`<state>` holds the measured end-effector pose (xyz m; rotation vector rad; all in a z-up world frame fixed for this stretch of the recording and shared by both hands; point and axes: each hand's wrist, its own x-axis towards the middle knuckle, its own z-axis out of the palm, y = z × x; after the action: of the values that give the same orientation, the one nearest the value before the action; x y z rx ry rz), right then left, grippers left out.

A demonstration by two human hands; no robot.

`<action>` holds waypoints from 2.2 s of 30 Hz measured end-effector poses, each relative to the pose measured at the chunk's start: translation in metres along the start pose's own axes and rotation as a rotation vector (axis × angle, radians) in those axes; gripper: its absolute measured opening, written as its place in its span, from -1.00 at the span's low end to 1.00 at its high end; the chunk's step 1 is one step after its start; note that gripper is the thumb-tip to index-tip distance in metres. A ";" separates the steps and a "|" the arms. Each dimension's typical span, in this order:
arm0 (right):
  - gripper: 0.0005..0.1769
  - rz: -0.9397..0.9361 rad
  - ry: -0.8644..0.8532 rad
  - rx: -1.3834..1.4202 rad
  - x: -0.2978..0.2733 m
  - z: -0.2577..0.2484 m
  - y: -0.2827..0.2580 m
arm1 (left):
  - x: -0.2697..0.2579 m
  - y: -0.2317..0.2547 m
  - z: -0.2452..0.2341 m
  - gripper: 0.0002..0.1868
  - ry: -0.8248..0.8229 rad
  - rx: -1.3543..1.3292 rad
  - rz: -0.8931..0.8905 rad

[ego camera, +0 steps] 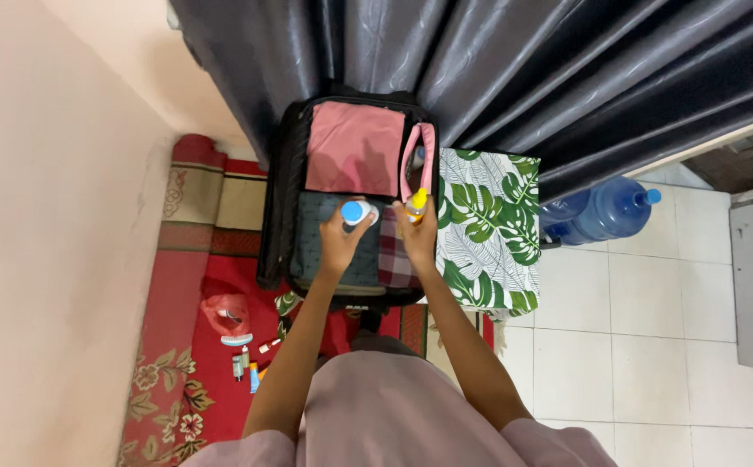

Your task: The person packs a suitcase by placing folded clothes and toiletries into it. They first arrange a pink shirt and a checkered cloth, then add a pink toiletry bag, a comb, and several small bottles and tubes from the floor.

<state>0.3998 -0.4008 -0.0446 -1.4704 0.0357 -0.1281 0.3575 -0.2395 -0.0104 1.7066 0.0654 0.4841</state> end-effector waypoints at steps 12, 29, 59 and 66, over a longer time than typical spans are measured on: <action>-0.65 -0.069 0.132 -0.181 0.075 -0.054 0.018 | 0.059 -0.012 0.083 -0.69 -0.184 -0.164 -0.067; -0.64 -0.011 0.217 -0.240 0.102 -0.042 0.033 | 0.100 -0.142 0.163 -0.55 -0.156 0.061 -0.107; -0.60 -0.184 0.225 -0.948 0.150 -0.044 0.173 | 0.110 -0.176 0.171 -0.53 -0.137 0.220 -0.095; -0.58 -0.012 0.131 -0.930 0.158 -0.031 0.156 | 0.111 -0.194 0.181 -0.36 -0.190 0.472 -0.070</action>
<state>0.5637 -0.4337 -0.1944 -2.3880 0.2155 -0.2359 0.5654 -0.3343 -0.1851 2.1971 0.1076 0.2618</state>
